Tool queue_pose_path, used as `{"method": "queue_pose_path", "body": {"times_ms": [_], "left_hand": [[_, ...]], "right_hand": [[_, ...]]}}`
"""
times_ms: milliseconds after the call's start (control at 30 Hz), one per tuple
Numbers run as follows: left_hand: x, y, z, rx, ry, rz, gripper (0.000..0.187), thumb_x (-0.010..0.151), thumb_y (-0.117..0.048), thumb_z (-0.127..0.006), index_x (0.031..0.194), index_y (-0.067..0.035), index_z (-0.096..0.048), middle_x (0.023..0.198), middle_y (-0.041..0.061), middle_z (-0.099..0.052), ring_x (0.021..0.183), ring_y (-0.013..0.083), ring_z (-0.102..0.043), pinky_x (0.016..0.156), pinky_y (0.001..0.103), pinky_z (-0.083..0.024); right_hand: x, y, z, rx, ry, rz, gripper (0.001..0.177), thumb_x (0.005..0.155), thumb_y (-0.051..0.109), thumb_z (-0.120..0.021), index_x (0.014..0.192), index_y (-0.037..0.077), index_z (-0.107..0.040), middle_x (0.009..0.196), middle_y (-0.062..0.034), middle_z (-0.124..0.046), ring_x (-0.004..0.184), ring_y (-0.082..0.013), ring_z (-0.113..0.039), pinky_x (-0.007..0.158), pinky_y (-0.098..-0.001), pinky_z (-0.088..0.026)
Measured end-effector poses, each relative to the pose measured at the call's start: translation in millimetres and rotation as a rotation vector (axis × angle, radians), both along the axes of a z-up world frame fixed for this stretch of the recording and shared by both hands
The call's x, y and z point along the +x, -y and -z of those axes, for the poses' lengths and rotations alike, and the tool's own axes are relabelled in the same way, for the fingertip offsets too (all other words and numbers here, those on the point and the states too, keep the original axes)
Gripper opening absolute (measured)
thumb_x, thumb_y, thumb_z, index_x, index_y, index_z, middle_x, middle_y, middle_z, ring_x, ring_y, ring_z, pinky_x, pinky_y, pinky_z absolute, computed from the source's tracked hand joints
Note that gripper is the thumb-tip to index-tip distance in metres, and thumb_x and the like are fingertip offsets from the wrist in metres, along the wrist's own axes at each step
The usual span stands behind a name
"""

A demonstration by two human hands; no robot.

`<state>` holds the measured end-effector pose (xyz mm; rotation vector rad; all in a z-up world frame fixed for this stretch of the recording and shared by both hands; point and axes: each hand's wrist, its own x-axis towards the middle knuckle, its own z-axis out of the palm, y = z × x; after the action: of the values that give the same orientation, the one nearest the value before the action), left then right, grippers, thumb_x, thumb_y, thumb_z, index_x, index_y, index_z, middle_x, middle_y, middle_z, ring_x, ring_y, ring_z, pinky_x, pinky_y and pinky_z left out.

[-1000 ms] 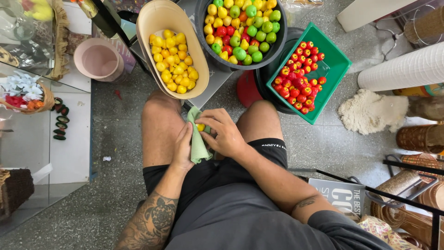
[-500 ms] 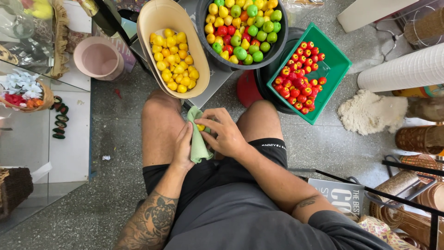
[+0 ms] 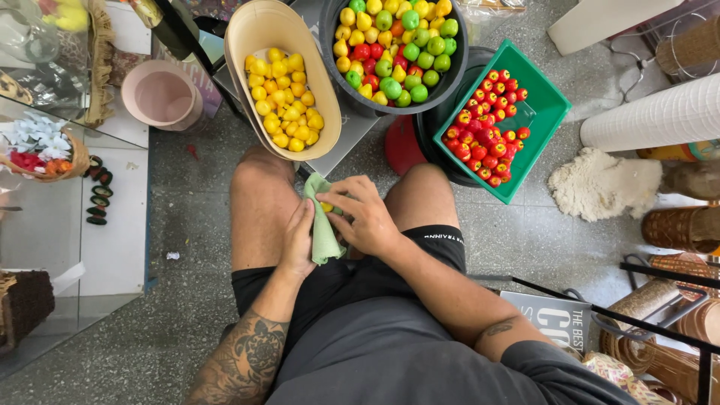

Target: Cleaning small yellow decorative spheres with a cloth one by one

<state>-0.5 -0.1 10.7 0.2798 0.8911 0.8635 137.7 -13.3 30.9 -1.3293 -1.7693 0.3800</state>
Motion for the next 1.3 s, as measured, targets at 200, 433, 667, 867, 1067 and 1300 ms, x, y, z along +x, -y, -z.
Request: {"method": "queue_pose_path", "body": {"times_ms": [200, 433, 667, 867, 1067, 1300], "left_hand": [[-2, -1, 15, 0.000, -0.032, 0.013, 0.044, 0.101, -0.037, -0.062, 0.137, -0.011, -0.062, 0.117, 0.007, -0.070, 0.103, 0.0139, -0.066, 0.092, 0.028, -0.056], [0, 0, -19, -0.013, -0.023, -0.015, 0.041, 0.100, -0.036, -0.063, 0.132, -0.011, -0.064, 0.107, 0.006, -0.071, 0.096, 0.0123, -0.067, 0.087, 0.026, -0.057], [-4, -2, 16, 0.034, -0.025, -0.028, 0.041, 0.102, -0.036, -0.060, 0.132, -0.009, -0.064, 0.110, 0.007, -0.070, 0.097, 0.0130, -0.065, 0.089, 0.028, -0.057], [-5, -5, 24, 0.013, -0.058, 0.003, 0.045, 0.101, -0.037, -0.063, 0.137, -0.011, -0.061, 0.114, 0.004, -0.069, 0.102, 0.0133, -0.065, 0.093, 0.027, -0.055], [-1, -1, 4, 0.046, -0.050, 0.003, 0.041, 0.101, -0.036, -0.061, 0.133, -0.010, -0.064, 0.112, 0.008, -0.071, 0.100, 0.0144, -0.067, 0.091, 0.029, -0.057], [-7, -4, 26, 0.027, -0.056, -0.002, 0.048, 0.100, -0.038, -0.064, 0.139, -0.011, -0.060, 0.112, 0.006, -0.070, 0.098, 0.0142, -0.068, 0.089, 0.028, -0.058]], "right_hand": [[2, 2, -1, -0.076, -0.028, -0.031, 0.033, 0.099, 0.010, -0.064, 0.131, 0.014, -0.070, 0.112, -0.0030, -0.072, 0.107, -0.0273, -0.062, 0.095, -0.0370, -0.042], [3, -3, -3, -0.038, -0.017, 0.020, 0.032, 0.088, 0.020, -0.080, 0.119, 0.015, -0.074, 0.112, -0.0027, -0.073, 0.107, -0.0273, -0.064, 0.091, -0.0371, -0.046], [-4, -1, -11, -0.025, 0.014, -0.009, 0.024, 0.097, 0.012, -0.068, 0.120, 0.011, -0.073, 0.118, -0.0042, -0.073, 0.105, -0.0285, -0.063, 0.090, -0.0364, -0.043], [2, 1, 8, -0.058, -0.018, -0.004, 0.045, 0.086, 0.014, -0.079, 0.130, 0.013, -0.071, 0.117, -0.0033, -0.073, 0.109, -0.0283, -0.062, 0.092, -0.0374, -0.042], [2, -2, 1, 0.026, 0.060, 0.032, 0.024, 0.092, 0.020, -0.077, 0.114, 0.014, -0.074, 0.113, -0.0031, -0.072, 0.105, -0.0298, -0.061, 0.090, -0.0394, -0.043], [-2, 5, 2, -0.084, 0.002, -0.029, 0.047, 0.089, 0.004, -0.071, 0.135, 0.014, -0.066, 0.109, -0.0036, -0.074, 0.113, -0.0291, -0.060, 0.098, -0.0406, -0.040]]}}
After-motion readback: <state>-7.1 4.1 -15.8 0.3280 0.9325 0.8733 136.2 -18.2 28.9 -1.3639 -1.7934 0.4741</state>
